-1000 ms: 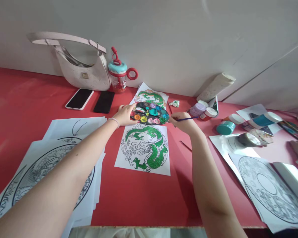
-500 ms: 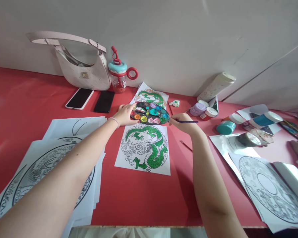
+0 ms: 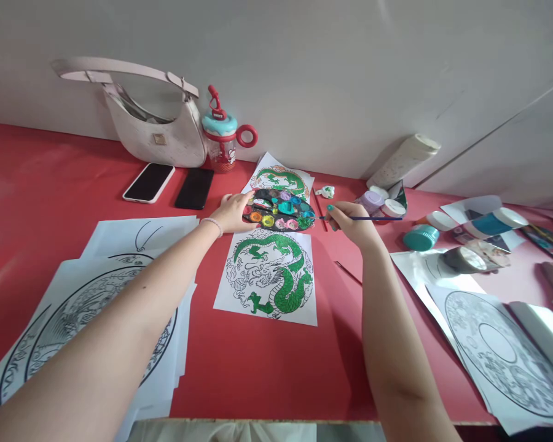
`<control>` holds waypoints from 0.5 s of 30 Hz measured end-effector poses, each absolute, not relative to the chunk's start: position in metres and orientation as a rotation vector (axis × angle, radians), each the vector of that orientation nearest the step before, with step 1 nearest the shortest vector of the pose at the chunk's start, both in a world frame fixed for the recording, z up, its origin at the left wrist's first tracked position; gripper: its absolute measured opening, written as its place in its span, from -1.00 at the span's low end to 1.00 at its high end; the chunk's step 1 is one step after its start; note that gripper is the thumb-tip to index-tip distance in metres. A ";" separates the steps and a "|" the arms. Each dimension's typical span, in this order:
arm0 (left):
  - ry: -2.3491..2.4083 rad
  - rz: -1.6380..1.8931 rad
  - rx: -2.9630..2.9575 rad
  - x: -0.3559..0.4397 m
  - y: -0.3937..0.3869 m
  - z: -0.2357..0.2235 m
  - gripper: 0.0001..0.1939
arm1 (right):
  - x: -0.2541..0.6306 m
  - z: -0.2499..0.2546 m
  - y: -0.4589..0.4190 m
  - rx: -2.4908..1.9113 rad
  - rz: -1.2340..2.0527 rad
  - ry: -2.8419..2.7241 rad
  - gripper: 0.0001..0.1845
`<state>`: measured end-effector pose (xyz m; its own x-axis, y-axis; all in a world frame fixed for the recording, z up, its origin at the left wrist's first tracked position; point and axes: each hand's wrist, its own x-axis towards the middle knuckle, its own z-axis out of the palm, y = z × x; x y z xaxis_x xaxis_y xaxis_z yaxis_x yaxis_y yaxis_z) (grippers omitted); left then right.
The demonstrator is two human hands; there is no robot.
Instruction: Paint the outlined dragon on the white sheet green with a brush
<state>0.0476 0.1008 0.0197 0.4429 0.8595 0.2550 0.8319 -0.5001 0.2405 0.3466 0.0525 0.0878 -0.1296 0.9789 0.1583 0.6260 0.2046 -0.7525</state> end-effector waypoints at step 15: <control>1.491 0.573 2.590 0.047 0.103 0.014 -0.60 | 0.349 0.076 0.057 -1.421 0.830 -1.745 -0.63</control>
